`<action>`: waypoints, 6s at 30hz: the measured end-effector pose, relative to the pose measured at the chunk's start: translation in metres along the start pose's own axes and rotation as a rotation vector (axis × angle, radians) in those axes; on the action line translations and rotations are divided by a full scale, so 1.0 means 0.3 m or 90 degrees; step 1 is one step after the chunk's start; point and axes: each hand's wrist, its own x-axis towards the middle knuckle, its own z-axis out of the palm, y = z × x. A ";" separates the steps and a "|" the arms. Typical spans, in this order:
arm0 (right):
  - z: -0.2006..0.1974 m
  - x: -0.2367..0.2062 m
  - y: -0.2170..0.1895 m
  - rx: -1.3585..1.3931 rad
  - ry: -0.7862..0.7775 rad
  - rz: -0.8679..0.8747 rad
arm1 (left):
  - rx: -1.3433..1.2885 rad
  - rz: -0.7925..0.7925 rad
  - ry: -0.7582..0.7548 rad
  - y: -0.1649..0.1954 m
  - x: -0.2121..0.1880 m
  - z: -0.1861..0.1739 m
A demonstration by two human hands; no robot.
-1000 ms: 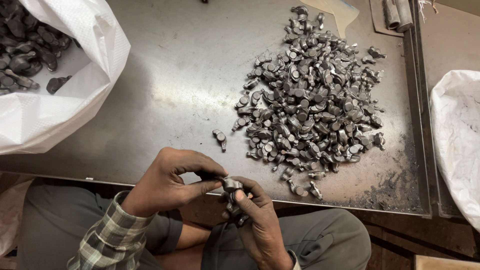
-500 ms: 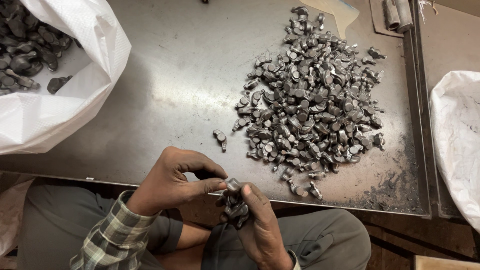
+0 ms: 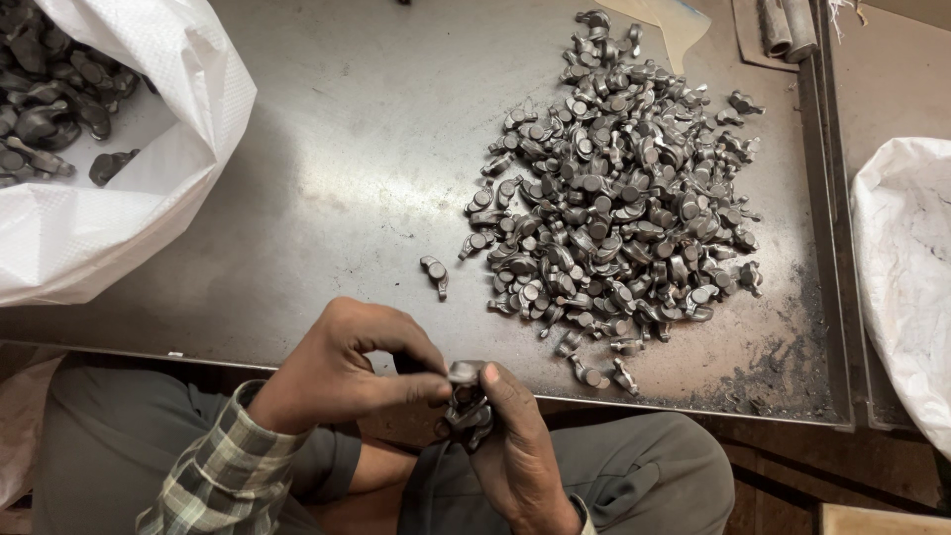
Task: The person sits on the floor at a metal table covered with a large pile of small metal castings. They pick up castings one at a time, turn and inspect each piece in both hands, and place the pieces into a white woven sack beside the table, occasionally reaching into the pile for more pieces.
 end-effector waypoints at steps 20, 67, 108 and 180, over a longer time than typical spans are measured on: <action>0.011 -0.003 -0.006 0.093 0.020 0.088 | 0.297 0.056 0.080 -0.111 0.013 0.031; -0.025 -0.002 0.000 0.000 0.043 -0.034 | 0.019 -0.041 0.098 -0.029 0.007 0.059; -0.112 -0.125 -0.082 0.272 -0.096 0.015 | 0.662 0.306 -0.143 -0.262 0.418 0.436; -0.049 -0.161 0.104 0.029 -0.066 0.183 | 0.332 0.020 0.203 0.122 -0.289 0.214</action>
